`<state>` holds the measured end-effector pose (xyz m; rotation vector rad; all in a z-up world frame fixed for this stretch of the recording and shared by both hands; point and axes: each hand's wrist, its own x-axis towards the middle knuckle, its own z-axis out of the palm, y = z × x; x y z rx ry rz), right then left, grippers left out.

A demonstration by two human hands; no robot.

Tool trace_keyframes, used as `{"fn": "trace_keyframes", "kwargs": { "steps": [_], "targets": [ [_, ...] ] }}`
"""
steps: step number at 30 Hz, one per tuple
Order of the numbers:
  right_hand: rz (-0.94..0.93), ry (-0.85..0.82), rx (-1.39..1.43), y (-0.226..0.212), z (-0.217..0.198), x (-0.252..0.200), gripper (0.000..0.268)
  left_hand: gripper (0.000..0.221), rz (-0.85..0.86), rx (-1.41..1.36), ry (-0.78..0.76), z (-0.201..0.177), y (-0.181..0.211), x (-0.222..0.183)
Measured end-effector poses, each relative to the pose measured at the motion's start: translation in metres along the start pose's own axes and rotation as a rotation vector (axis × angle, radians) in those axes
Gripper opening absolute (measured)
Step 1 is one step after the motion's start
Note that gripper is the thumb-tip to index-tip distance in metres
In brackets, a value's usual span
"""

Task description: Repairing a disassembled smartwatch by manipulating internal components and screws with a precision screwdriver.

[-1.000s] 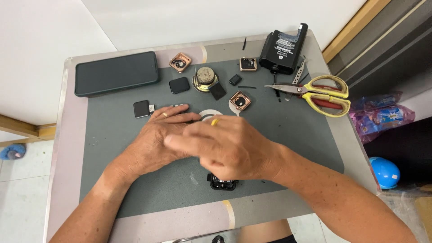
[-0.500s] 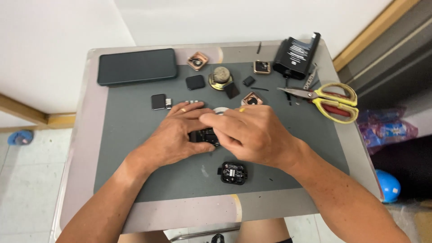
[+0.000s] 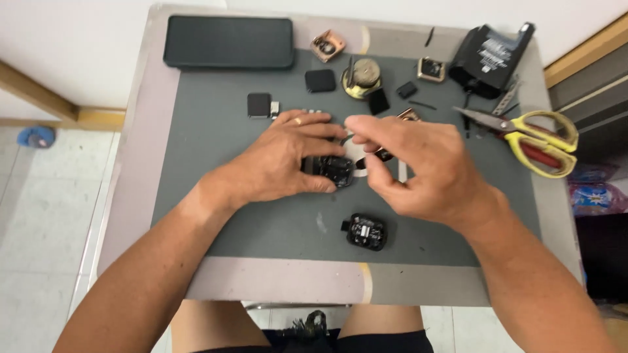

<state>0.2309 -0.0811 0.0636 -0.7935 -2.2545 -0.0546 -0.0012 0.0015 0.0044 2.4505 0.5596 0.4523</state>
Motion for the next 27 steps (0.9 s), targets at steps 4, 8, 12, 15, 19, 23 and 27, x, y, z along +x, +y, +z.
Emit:
{"fn": "trace_keyframes", "kwargs": {
  "steps": [4,8,12,15,19,23,27],
  "targets": [
    [-0.004,-0.019,-0.037,-0.004,0.004,-0.003,0.036,0.056,-0.038,-0.026,-0.05,-0.005,0.005,-0.001],
    [-0.043,-0.011,-0.12,-0.007,0.005,0.0,0.034,0.056,-0.035,-0.018,-0.042,-0.003,0.0,-0.001],
    [-0.102,-0.03,-0.052,-0.01,0.01,-0.007,0.051,0.064,-0.038,-0.057,-0.062,-0.009,0.005,0.0],
    [-0.175,-0.006,-0.167,-0.025,0.012,0.004,0.022,0.043,-0.014,-0.035,-0.071,-0.014,0.009,0.0],
    [-0.163,0.049,-0.23,-0.026,0.012,0.004,0.024,0.038,-0.062,-0.053,-0.106,-0.017,0.015,0.002],
    [-0.129,0.056,-0.17,-0.027,0.014,0.002,0.026,0.041,-0.061,-0.022,-0.101,-0.012,0.007,0.0],
    [-0.114,0.1,-0.262,-0.022,0.016,-0.005,0.032,0.046,-0.088,-0.022,-0.084,-0.011,0.012,0.001]
  ]
}}
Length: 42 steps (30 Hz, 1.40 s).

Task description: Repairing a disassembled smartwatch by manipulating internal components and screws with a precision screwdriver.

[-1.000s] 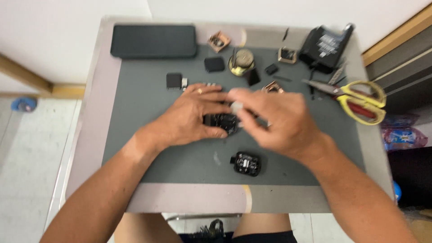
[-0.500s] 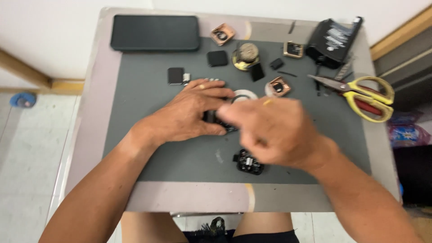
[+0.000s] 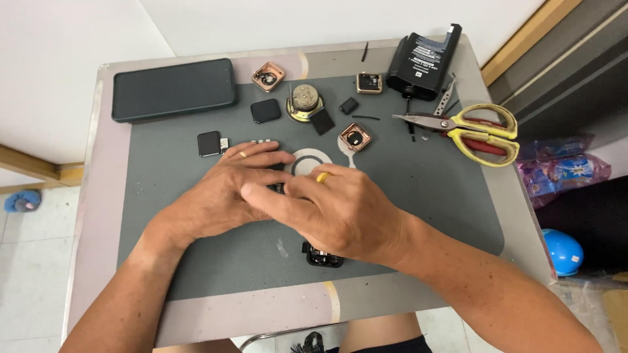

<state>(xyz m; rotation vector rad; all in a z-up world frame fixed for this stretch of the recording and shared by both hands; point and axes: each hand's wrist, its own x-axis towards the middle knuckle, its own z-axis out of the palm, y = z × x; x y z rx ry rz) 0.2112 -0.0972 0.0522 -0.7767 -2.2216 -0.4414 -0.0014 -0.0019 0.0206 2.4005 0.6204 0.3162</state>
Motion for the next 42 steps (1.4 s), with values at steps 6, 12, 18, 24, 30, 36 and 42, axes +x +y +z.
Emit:
{"fn": "trace_keyframes", "kwargs": {
  "steps": [6,12,18,24,30,36,42],
  "targets": [
    [0.09,-0.04,0.176,-0.002,-0.011,0.013,0.049,0.052,-0.08,-0.083,-0.004,-0.001,0.004,0.003],
    [0.137,-0.052,0.079,0.008,-0.007,-0.004,0.059,0.061,-0.052,-0.084,0.004,0.001,0.0,0.0],
    [0.126,-0.012,0.099,0.009,-0.007,0.0,0.04,0.061,-0.007,-0.06,-0.005,-0.001,0.002,0.001],
    [0.077,-0.043,0.075,0.013,-0.011,0.007,0.04,0.054,-0.001,-0.058,-0.003,0.001,-0.003,0.0],
    [0.012,-0.043,0.093,0.006,-0.009,0.014,0.026,0.065,-0.023,-0.068,0.0,0.0,-0.003,0.0],
    [0.073,-0.113,0.29,0.019,-0.011,0.003,0.049,0.059,0.089,-0.056,0.028,0.002,-0.01,-0.001],
    [0.103,-0.109,0.116,0.02,-0.008,-0.003,0.028,0.055,0.09,-0.064,0.021,0.001,-0.009,-0.002]
  ]
}}
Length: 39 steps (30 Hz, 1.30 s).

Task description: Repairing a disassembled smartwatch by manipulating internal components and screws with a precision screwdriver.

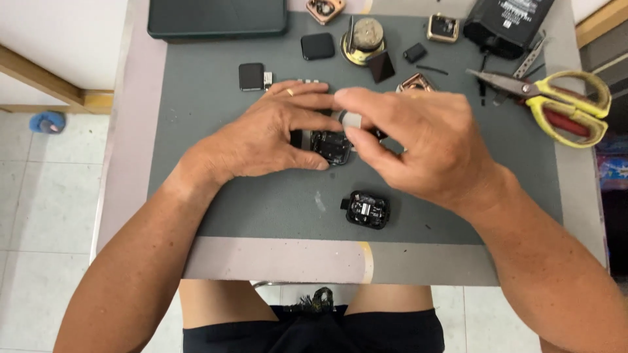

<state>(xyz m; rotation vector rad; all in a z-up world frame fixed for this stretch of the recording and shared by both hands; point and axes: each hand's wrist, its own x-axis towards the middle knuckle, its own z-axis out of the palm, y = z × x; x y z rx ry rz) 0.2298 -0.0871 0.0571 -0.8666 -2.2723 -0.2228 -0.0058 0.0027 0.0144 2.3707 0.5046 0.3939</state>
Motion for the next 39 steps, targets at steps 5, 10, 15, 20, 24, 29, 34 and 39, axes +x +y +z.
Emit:
{"fn": "trace_keyframes", "kwargs": {
  "steps": [5,10,15,20,24,29,34,39],
  "targets": [
    [0.016,-0.02,0.092,-0.002,-0.001,0.0,0.04,0.056,-0.014,0.008,0.005,0.003,-0.005,-0.001],
    [0.049,0.009,0.054,0.002,0.001,-0.001,0.033,0.054,-0.028,-0.001,-0.015,0.001,-0.004,-0.001],
    [-0.003,-0.024,0.058,-0.002,-0.001,0.0,0.038,0.06,-0.016,0.015,0.005,0.001,-0.003,-0.002],
    [-0.009,-0.001,-0.002,0.001,-0.001,0.0,0.033,0.058,-0.021,0.0,-0.007,0.001,-0.002,-0.001],
    [-0.024,-0.072,0.114,-0.004,-0.003,0.002,0.044,0.061,0.02,0.019,0.009,0.004,-0.01,-0.002],
    [-0.027,-0.001,-0.013,0.001,0.001,-0.003,0.032,0.059,-0.013,-0.003,-0.004,0.0,0.003,0.0],
    [-0.037,-0.051,0.133,0.0,-0.002,0.001,0.049,0.059,-0.025,-0.004,0.0,0.0,0.002,0.0],
    [-0.03,-0.041,-0.055,0.001,0.0,-0.006,0.035,0.058,-0.01,0.01,0.012,0.003,-0.002,-0.001]
  ]
}}
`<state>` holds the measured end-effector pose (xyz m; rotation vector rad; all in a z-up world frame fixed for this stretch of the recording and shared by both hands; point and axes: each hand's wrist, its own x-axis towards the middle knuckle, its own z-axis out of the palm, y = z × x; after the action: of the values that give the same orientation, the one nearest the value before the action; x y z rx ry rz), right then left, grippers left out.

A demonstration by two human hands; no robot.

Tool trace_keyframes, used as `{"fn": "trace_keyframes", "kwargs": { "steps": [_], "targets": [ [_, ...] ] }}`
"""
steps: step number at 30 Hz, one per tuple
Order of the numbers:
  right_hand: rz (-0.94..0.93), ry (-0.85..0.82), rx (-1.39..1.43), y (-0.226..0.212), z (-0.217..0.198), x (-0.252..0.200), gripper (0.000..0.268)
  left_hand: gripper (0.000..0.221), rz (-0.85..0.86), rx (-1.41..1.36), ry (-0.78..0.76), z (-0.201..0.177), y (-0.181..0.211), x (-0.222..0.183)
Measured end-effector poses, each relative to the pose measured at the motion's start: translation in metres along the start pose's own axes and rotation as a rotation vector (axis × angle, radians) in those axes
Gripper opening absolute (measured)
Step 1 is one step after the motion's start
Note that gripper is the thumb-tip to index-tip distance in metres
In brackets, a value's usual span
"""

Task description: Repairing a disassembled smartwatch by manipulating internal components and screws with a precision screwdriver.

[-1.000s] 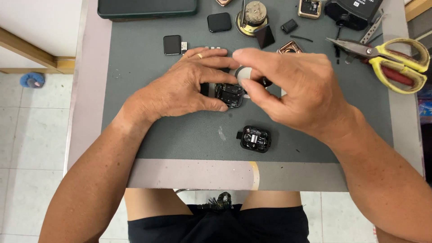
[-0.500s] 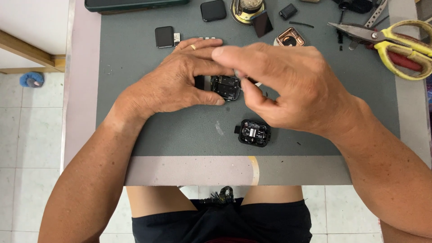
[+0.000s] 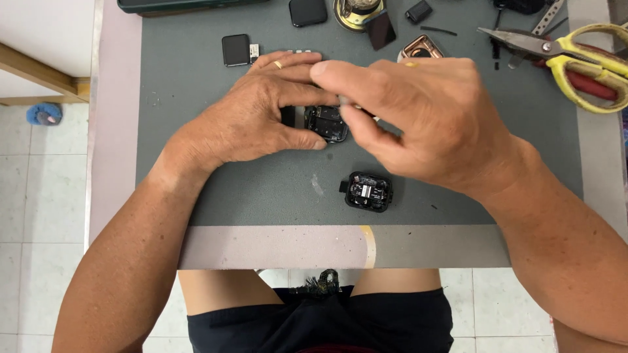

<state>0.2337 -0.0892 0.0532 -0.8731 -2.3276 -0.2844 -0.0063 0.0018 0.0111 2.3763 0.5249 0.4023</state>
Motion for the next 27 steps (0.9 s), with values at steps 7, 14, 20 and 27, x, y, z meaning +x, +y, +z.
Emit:
{"fn": "trace_keyframes", "kwargs": {
  "steps": [7,14,20,27],
  "targets": [
    [0.007,0.007,0.017,0.0,0.002,-0.001,0.035,0.06,-0.016,-0.002,0.004,-0.001,0.003,0.001],
    [-0.135,0.071,0.056,-0.01,0.002,0.013,0.038,0.053,0.052,0.043,0.053,0.001,0.0,0.001],
    [-0.1,0.174,-0.007,-0.016,0.007,0.014,0.024,0.048,0.034,0.05,0.006,-0.004,0.004,0.005],
    [-0.037,0.202,-0.229,-0.019,0.007,0.009,0.027,0.036,-0.064,0.038,-0.019,-0.002,0.007,0.006]
  ]
}}
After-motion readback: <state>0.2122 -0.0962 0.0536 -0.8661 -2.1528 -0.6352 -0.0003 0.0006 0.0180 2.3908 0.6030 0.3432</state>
